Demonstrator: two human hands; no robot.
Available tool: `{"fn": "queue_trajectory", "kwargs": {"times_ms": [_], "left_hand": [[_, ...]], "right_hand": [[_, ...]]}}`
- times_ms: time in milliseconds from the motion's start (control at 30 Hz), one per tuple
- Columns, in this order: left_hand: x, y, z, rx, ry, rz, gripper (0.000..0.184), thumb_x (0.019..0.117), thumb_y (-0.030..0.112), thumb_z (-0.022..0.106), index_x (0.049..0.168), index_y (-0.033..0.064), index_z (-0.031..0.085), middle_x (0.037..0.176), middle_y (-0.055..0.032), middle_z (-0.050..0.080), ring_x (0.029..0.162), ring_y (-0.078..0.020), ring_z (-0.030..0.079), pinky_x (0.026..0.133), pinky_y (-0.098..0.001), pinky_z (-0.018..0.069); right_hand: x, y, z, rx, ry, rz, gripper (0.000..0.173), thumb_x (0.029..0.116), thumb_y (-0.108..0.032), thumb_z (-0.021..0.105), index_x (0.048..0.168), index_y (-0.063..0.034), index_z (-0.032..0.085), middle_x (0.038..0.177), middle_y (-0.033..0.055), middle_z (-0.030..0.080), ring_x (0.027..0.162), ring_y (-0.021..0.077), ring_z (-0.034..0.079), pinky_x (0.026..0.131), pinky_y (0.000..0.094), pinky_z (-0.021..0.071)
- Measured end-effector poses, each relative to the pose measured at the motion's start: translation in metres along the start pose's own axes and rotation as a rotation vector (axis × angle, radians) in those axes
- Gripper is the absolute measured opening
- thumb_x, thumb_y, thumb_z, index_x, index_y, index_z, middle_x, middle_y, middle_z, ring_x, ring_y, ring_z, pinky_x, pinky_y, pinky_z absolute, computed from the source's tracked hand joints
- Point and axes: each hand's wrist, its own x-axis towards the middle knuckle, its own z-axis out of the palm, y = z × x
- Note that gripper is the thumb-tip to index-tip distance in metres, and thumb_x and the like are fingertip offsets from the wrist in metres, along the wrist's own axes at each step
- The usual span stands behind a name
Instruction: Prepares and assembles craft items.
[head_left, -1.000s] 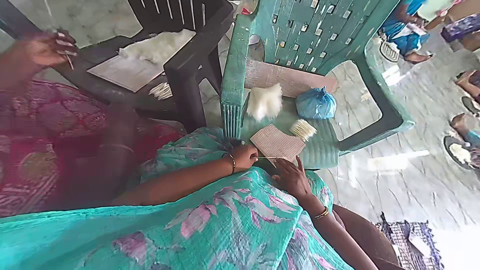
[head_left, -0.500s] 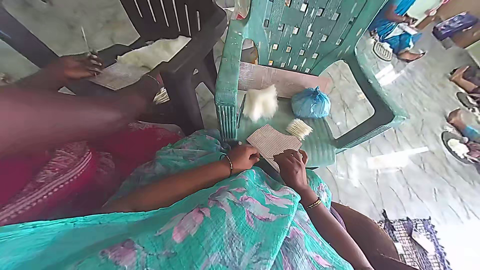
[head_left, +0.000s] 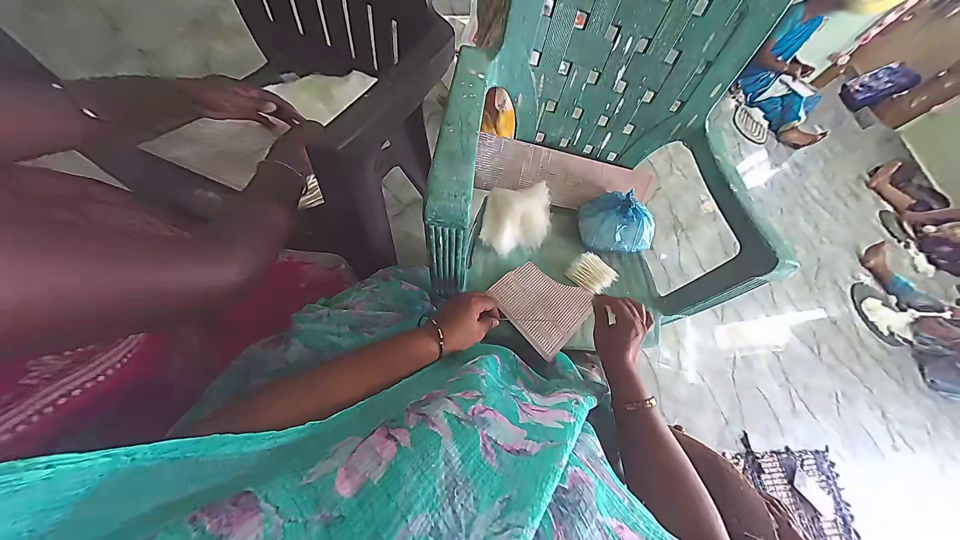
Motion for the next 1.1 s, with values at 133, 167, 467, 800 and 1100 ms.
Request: {"fn": "queue_trajectory", "kwargs": {"times_ms": [133, 167, 467, 800, 1100], "left_hand": [[-0.001, 0.001, -0.001, 0.009, -0.046, -0.040, 0.024, 0.1041, 0.017, 0.058, 0.110, -0.0008, 0.073, 0.112, -0.0175, 0.070, 0.111, -0.0294, 0.065, 0.102, -0.0465, 0.0480], [-0.001, 0.000, -0.001, 0.001, -0.043, -0.041, 0.024, 0.1040, 0.018, 0.058, 0.110, -0.0009, 0.073, 0.111, -0.0175, 0.070, 0.111, -0.0293, 0.065, 0.101, -0.0461, 0.0482], [-0.006, -0.019, -0.002, -0.121, -0.003, -0.089, 0.023, 0.1032, 0.016, 0.060, 0.108, -0.0039, 0.071, 0.106, -0.0179, 0.068, 0.103, -0.0270, 0.064, 0.096, -0.0428, 0.0497], [-0.004, -0.047, 0.011, -0.114, 0.107, 0.083, 0.025, 0.1020, 0.020, 0.061, 0.105, -0.0009, 0.074, 0.102, -0.0157, 0.070, 0.100, -0.0249, 0.067, 0.092, -0.0433, 0.0522], [-0.005, -0.058, 0.012, -0.108, 0.179, 0.136, 0.027, 0.1014, 0.022, 0.060, 0.105, -0.0006, 0.074, 0.102, -0.0157, 0.072, 0.100, -0.0245, 0.068, 0.092, -0.0419, 0.0531]], "right_hand": [[0.043, 0.005, 0.020, -0.090, -0.039, 0.152, 0.022, 0.1005, -0.023, 0.063, 0.109, -0.0092, 0.078, 0.116, 0.0168, 0.073, 0.124, 0.0413, 0.059, 0.108, 0.0663, 0.0332], [0.050, 0.008, 0.027, -0.108, -0.064, 0.157, 0.022, 0.1012, -0.023, 0.062, 0.111, -0.0109, 0.078, 0.118, 0.0164, 0.072, 0.126, 0.0410, 0.057, 0.108, 0.0666, 0.0325], [0.057, 0.024, 0.031, -0.002, -0.088, 0.370, 0.029, 0.1048, -0.026, 0.057, 0.117, -0.0066, 0.075, 0.127, 0.0222, 0.066, 0.128, 0.0448, 0.053, 0.105, 0.0668, 0.0345], [0.045, 0.040, 0.030, -0.112, -0.275, 0.126, 0.033, 0.1011, -0.027, 0.061, 0.133, -0.0262, 0.070, 0.154, 0.0165, 0.048, 0.146, 0.0469, 0.034, 0.111, 0.0730, 0.0245], [0.061, 0.035, 0.038, -0.130, -0.365, 0.074, 0.036, 0.1037, -0.034, 0.056, 0.138, -0.0292, 0.066, 0.161, 0.0153, 0.041, 0.150, 0.0473, 0.026, 0.112, 0.0743, 0.0210]]}}
